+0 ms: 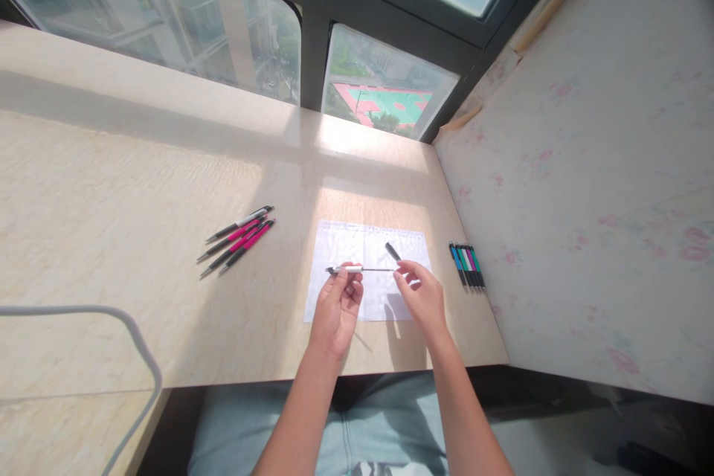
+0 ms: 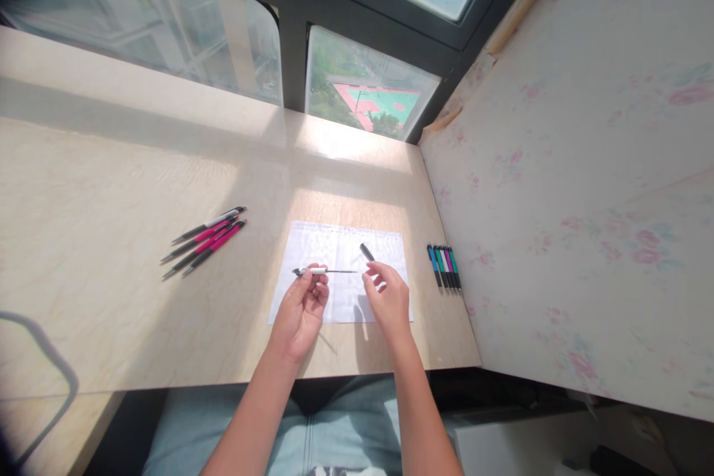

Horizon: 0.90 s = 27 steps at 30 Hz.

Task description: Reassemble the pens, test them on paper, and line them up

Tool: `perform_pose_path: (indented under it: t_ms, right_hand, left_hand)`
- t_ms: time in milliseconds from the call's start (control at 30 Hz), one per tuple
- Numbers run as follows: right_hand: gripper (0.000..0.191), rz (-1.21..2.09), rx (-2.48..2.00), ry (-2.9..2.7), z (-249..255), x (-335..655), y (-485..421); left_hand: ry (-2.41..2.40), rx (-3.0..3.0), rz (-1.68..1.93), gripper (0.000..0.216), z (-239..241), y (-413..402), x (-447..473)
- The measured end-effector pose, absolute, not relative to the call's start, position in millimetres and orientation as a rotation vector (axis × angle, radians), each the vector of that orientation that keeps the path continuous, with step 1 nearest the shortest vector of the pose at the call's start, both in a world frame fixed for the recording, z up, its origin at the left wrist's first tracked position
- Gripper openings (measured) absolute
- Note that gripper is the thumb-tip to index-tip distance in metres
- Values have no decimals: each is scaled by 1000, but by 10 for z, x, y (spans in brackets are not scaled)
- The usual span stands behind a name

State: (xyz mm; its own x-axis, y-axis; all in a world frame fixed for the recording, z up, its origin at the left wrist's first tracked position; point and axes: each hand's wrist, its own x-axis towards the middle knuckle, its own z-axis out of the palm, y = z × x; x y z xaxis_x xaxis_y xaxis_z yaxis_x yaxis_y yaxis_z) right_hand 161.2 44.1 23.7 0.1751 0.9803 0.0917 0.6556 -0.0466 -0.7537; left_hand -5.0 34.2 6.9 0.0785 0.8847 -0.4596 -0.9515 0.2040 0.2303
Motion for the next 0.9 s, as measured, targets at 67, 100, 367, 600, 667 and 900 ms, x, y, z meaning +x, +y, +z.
perform_pose_path:
  t_ms: [67,100,367,600,667,900]
  right_hand:
    - [27,369,-1916,-1647,121,1719,527]
    - [30,280,-1976,-1672,70,1761,568]
    - [28,98,-2052,-1777,-75,1764,729]
    - [30,510,-1813,-1368,-14,1720,665]
    - [35,700,-1731,-1180,56,1730,588]
    - [30,866,-1550,-1056,424,1791,256]
  left_hand:
    - [565,-152,1381,10,64,347,-61]
    - [565,-158,1381,10,64,348,-64]
    - [612,-174,1370,10,118,349,-65]
    - [629,-160,1380,12,118,346,-86]
    - [637,-166,1381,12,119,348,-101]
    - [648,-147,1383,13,136,340,-122]
